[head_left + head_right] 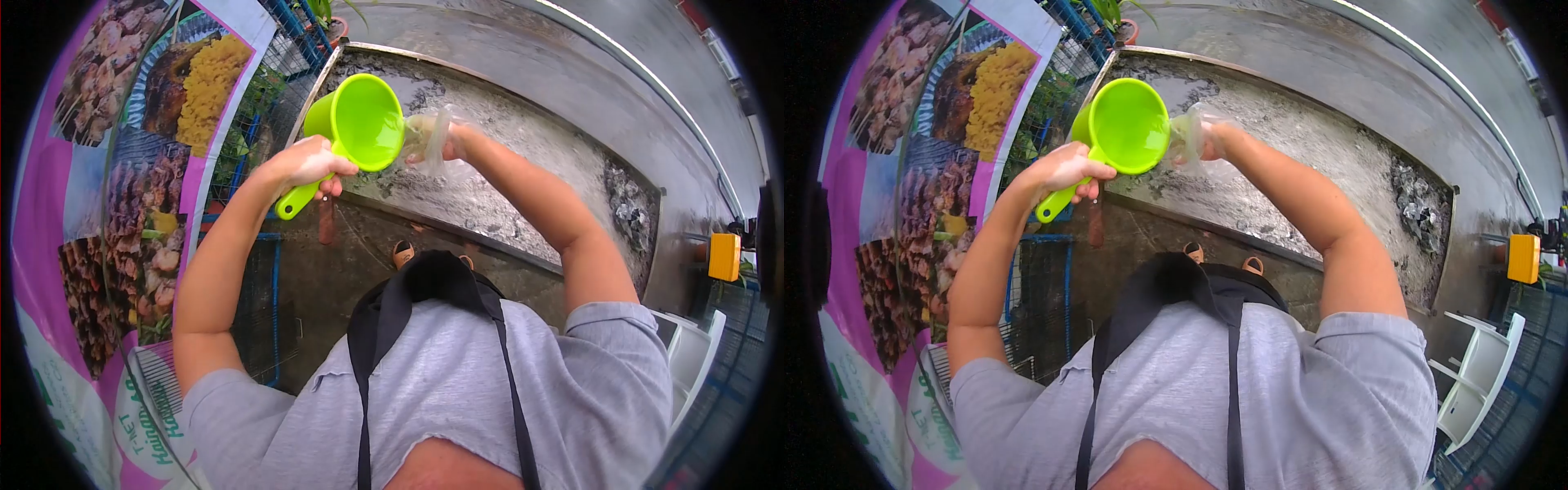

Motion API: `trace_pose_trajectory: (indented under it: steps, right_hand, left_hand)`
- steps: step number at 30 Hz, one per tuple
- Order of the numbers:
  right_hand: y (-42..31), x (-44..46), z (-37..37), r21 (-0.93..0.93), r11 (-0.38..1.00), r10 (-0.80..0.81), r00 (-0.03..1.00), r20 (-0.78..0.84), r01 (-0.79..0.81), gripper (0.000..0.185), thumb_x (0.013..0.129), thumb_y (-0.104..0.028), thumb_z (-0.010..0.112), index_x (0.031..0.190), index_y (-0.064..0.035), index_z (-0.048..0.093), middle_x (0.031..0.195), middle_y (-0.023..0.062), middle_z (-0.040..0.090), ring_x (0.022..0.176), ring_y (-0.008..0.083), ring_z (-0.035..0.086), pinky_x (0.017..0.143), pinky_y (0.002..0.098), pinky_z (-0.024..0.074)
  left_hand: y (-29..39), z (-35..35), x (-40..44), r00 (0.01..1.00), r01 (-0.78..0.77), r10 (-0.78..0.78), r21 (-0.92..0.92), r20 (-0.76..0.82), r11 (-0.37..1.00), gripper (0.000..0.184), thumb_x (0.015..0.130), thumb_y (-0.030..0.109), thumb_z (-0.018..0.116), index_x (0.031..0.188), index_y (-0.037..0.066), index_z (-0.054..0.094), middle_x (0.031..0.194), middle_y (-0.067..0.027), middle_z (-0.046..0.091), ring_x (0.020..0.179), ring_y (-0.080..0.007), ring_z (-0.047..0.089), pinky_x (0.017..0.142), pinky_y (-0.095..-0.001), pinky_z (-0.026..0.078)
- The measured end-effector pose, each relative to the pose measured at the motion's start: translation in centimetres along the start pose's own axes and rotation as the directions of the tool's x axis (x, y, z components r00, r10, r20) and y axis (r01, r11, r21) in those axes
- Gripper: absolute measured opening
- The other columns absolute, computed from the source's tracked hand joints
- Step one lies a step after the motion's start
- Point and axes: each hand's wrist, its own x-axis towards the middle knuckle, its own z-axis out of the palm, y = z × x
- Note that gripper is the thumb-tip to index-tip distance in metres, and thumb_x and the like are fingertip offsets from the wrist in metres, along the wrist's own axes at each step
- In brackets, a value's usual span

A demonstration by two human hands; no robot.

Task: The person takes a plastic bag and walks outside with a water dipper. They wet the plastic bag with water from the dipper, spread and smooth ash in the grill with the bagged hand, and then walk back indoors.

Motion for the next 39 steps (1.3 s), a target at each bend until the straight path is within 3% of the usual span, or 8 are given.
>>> trace_pose_trajectory:
  steps: [5, 14, 23, 25, 28, 30, 33, 39]
  right_hand:
    - [-0.7, -1.1, -2.8, 0.191, 0.975, 0.154, 0.963, -0.222, -0.112, 0.032, 0.091, -0.031, 0.052, 0.109, -0.0041, 0.056, 0.107, 0.0148, 0.057, 0.096, 0.0282, 0.059, 0.079, 0.0407, 0.0552]
    - [-1.2, 1.1, 2.0, 0.117, 0.985, 0.141, 0.983, -0.117, -0.127, 0.049, 0.093, -0.035, 0.043, 0.127, 0.0002, 0.047, 0.131, 0.0249, 0.045, 0.108, 0.0343, 0.055, 0.092, 0.0399, 0.0487]
    - [1.0, 6.7, 6.2, 0.246, 0.967, 0.080, 0.995, -0.056, -0.064, 0.034, 0.093, -0.025, 0.045, 0.109, 0.0033, 0.054, 0.103, 0.0218, 0.059, 0.093, 0.0310, 0.061, 0.084, 0.0453, 0.0529]
    - [-1.9, 4.8, 6.9, 0.317, 0.948, 0.042, 0.994, -0.098, -0.008, 0.042, 0.097, -0.037, 0.036, 0.101, 0.0007, 0.053, 0.096, 0.0169, 0.054, 0.088, 0.0287, 0.054, 0.081, 0.0400, 0.0495]
    - [-3.3, 7.8, 7.4, 0.255, 0.966, 0.071, 0.992, -0.107, -0.042, 0.047, 0.097, -0.038, 0.034, 0.107, 0.0042, 0.052, 0.105, 0.0220, 0.053, 0.095, 0.0322, 0.054, 0.084, 0.0403, 0.0484]
    - [-3.8, 9.4, 7.7, 0.377, 0.922, 0.084, 0.996, 0.019, -0.085, 0.031, 0.092, -0.021, 0.044, 0.103, 0.0059, 0.054, 0.091, 0.0196, 0.059, 0.083, 0.0295, 0.062, 0.075, 0.0393, 0.0553]
    - [-4.5, 10.7, 10.4, 0.294, 0.954, 0.061, 0.998, 0.017, -0.064, 0.031, 0.091, -0.020, 0.045, 0.106, 0.0057, 0.054, 0.095, 0.0194, 0.060, 0.086, 0.0303, 0.061, 0.077, 0.0413, 0.0534]
    - [-3.8, 12.1, 13.8, -0.184, 0.972, -0.117, 0.980, 0.160, 0.146, 0.035, 0.093, -0.041, 0.044, 0.113, -0.0138, 0.055, 0.104, 0.0048, 0.058, 0.088, 0.0196, 0.054, 0.073, 0.0400, 0.0461]
  left_hand:
    - [2.0, -0.9, 0.4, 0.999, -0.014, 0.017, -0.088, 0.037, 0.996, 0.024, 0.082, 0.021, 0.063, 0.069, 0.002, 0.057, 0.052, -0.0030, 0.052, 0.040, -0.0072, 0.042, 0.038, -0.0236, 0.035]
    - [0.6, -3.2, -2.2, 1.000, 0.004, -0.003, -0.074, 0.013, 0.997, 0.019, 0.083, 0.022, 0.062, 0.077, 0.005, 0.056, 0.053, -0.0007, 0.051, 0.041, -0.0049, 0.040, 0.037, -0.0222, 0.032]
    - [-2.4, -5.0, -5.4, 0.992, 0.050, -0.068, -0.167, -0.108, 0.985, 0.018, 0.083, 0.022, 0.061, 0.079, 0.006, 0.053, 0.053, -0.0003, 0.049, 0.040, -0.0047, 0.037, 0.037, -0.0222, 0.030]
    - [-3.2, -5.6, -6.0, 0.989, 0.038, -0.068, -0.219, -0.130, 0.975, 0.018, 0.083, 0.022, 0.061, 0.078, 0.007, 0.052, 0.053, 0.0001, 0.048, 0.040, -0.0046, 0.037, 0.037, -0.0223, 0.029]
    - [-4.2, -6.5, -6.7, 0.990, 0.052, -0.082, -0.237, -0.116, 0.970, 0.022, 0.082, 0.023, 0.063, 0.087, 0.003, 0.056, 0.056, -0.0013, 0.050, 0.044, -0.0047, 0.041, 0.041, -0.0222, 0.035]
    - [-4.8, -6.8, -7.0, 0.984, 0.086, -0.117, -0.215, -0.136, 0.973, 0.022, 0.082, 0.023, 0.063, 0.088, 0.002, 0.057, 0.057, -0.0023, 0.051, 0.044, -0.0062, 0.042, 0.042, -0.0235, 0.036]
    - [-5.9, -7.0, -7.0, 0.975, 0.099, -0.122, -0.125, -0.186, 0.987, 0.022, 0.082, 0.022, 0.062, 0.087, 0.001, 0.058, 0.057, -0.0036, 0.053, 0.044, -0.0080, 0.044, 0.042, -0.0243, 0.037]
    - [-6.5, -6.9, -7.9, 0.938, 0.188, -0.207, -0.094, -0.278, 0.978, 0.021, 0.082, 0.022, 0.062, 0.085, 0.001, 0.059, 0.059, -0.0048, 0.055, 0.046, -0.0093, 0.046, 0.043, -0.0267, 0.039]
